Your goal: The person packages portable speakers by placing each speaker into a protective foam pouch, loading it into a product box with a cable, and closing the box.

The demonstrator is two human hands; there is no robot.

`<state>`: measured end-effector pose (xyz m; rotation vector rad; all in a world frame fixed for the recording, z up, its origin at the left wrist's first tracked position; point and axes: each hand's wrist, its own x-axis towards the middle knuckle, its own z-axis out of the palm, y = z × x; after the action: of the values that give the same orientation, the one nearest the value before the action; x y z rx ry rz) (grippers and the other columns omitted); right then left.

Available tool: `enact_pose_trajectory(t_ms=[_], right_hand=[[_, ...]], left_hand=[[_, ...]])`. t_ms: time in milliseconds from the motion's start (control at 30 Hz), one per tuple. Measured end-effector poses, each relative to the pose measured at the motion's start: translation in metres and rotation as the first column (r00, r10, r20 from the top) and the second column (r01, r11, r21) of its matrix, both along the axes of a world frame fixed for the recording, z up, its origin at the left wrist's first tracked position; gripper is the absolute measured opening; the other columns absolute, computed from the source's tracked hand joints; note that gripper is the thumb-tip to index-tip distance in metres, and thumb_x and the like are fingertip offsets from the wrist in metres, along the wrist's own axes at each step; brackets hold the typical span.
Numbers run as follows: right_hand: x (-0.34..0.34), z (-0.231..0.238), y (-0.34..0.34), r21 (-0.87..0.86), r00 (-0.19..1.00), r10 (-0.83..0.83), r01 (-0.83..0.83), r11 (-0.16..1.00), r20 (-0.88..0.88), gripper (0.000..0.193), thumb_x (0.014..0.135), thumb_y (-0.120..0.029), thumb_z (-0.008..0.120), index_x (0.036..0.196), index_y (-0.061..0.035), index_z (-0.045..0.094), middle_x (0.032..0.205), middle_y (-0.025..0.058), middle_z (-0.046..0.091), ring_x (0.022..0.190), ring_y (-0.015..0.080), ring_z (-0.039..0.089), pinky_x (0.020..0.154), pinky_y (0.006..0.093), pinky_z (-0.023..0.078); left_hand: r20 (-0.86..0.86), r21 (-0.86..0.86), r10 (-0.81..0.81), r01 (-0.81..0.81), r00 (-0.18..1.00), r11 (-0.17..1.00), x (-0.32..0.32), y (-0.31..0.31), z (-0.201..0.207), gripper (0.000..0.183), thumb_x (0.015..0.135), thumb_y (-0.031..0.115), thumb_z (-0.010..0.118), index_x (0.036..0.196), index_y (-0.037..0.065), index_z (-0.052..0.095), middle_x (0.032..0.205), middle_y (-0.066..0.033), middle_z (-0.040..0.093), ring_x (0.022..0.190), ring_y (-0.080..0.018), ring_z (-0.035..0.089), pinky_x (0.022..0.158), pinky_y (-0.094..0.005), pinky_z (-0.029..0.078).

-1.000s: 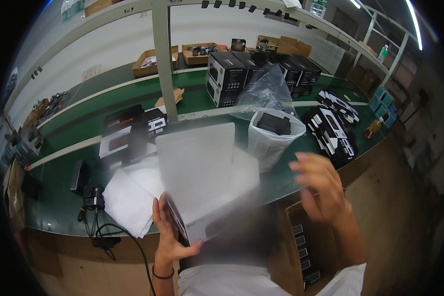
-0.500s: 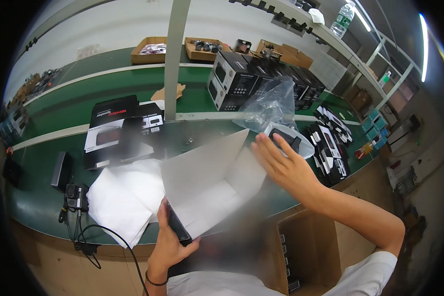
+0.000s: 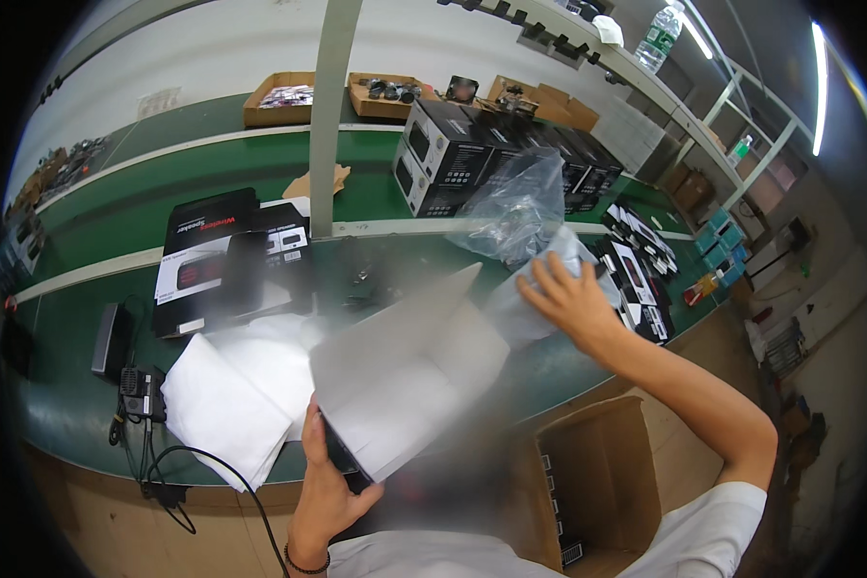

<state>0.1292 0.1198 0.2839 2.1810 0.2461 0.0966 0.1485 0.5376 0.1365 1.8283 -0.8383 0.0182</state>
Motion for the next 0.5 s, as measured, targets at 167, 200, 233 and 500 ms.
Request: enact_pose_trajectory(t_ms=[167,200,233,500], right_hand=[[-0.038,0.071,-0.021,0.368,0.887,-0.414,0.461,0.807,-0.203,0.101,0.053,-0.030,0.092,0.143,-0.0086,0.050,0.131,0.0145,0.057,0.123,0.0367,0.054,0.092,0.0470,0.057],[-0.045,0.090,-0.025,0.369,0.855,-0.458,0.518,0.771,-0.245,0.093,0.055,-0.034,0.089,0.137,-0.0076,0.055,0.124,0.0139,0.062,0.119,0.0350,0.057,0.095,0.0454,0.055],[-0.055,0.109,-0.024,0.389,0.835,-0.483,0.550,0.739,-0.262,0.089,0.055,-0.037,0.088,0.133,-0.0065,0.057,0.119,0.0142,0.065,0.116,0.0352,0.059,0.097,0.0447,0.053],[-0.100,0.227,0.025,0.622,0.887,-0.427,0.436,0.651,-0.175,0.094,0.050,-0.041,0.084,0.132,0.0009,0.060,0.121,0.0244,0.067,0.117,0.0403,0.061,0.106,0.0452,0.045]], left_hand=[[0.067,-0.011,-0.186,0.187,0.980,0.982,0.023,-0.034,0.016,0.123,0.071,0.006,0.081,0.164,0.003,0.001,0.167,-0.0322,0.011,0.154,-0.0506,0.017,0.125,-0.0498,0.023],[0.055,0.057,-0.187,0.184,0.981,0.981,0.027,-0.040,0.013,0.118,0.074,0.011,0.082,0.163,-0.003,0.005,0.167,-0.0324,0.012,0.155,-0.0493,0.016,0.126,-0.0490,0.021],[0.049,0.058,-0.194,0.191,0.980,0.980,0.032,-0.044,0.016,0.118,0.074,0.011,0.082,0.163,-0.003,0.005,0.167,-0.0324,0.012,0.155,-0.0493,0.016,0.126,-0.0490,0.021],[-0.125,-0.077,-0.060,0.051,0.990,0.996,0.029,-0.078,0.059,0.105,0.086,0.023,0.078,0.164,0.001,0.011,0.166,-0.0255,0.024,0.153,-0.0392,0.029,0.122,-0.0512,0.028]])
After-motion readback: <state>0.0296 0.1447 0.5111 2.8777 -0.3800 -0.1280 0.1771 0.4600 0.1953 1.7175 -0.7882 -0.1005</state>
